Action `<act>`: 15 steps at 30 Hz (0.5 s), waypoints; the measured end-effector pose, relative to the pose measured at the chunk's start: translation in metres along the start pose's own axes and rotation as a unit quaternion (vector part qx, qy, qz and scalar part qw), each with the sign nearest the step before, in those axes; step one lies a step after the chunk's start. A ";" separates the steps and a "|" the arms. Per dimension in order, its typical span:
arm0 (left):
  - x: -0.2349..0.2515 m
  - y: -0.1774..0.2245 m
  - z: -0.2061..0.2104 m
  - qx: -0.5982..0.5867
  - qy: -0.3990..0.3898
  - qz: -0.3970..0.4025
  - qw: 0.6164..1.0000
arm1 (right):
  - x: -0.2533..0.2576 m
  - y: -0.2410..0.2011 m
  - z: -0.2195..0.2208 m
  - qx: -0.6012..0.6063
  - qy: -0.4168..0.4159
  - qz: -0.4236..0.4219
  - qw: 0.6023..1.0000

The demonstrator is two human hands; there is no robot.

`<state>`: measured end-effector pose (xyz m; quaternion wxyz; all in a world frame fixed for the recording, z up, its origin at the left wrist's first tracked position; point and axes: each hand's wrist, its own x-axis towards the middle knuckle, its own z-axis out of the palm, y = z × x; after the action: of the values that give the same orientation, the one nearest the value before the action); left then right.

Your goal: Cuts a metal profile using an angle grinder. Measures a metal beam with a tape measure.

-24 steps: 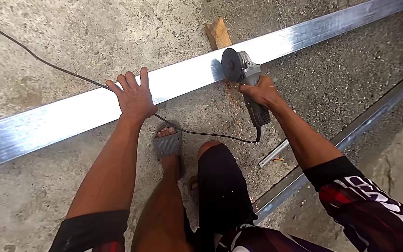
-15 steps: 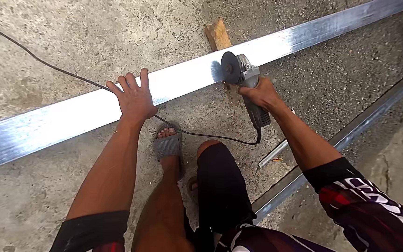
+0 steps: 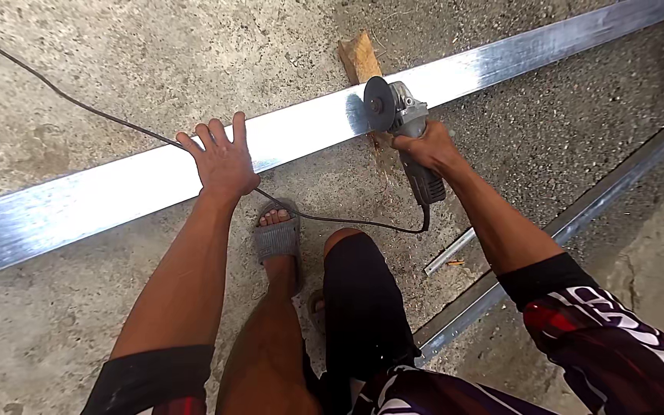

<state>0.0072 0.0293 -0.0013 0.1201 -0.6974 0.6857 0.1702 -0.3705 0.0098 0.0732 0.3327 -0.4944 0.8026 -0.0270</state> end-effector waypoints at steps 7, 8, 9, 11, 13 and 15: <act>-0.001 -0.001 0.000 -0.012 0.005 0.006 1.000 | -0.002 0.001 0.000 -0.009 -0.004 0.013 1.000; 0.000 -0.001 0.000 -0.011 0.005 0.006 1.000 | -0.002 0.001 0.000 -0.004 -0.002 0.013 1.000; 0.000 0.000 0.000 -0.009 0.006 0.006 1.000 | -0.001 0.000 0.000 0.001 0.000 0.012 1.000; 0.000 -0.001 0.000 -0.007 0.004 0.004 1.000 | -0.001 -0.004 0.000 0.008 -0.002 0.016 1.000; 0.000 0.000 0.000 -0.004 0.002 0.003 1.000 | 0.000 -0.005 -0.001 0.005 0.000 0.013 1.000; 0.000 -0.001 0.001 -0.003 0.004 0.004 1.000 | 0.002 -0.004 -0.001 0.001 -0.002 0.009 1.000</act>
<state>0.0079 0.0295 -0.0021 0.1143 -0.6958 0.6883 0.1703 -0.3684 0.0064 0.0744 0.3354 -0.4871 0.8060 -0.0242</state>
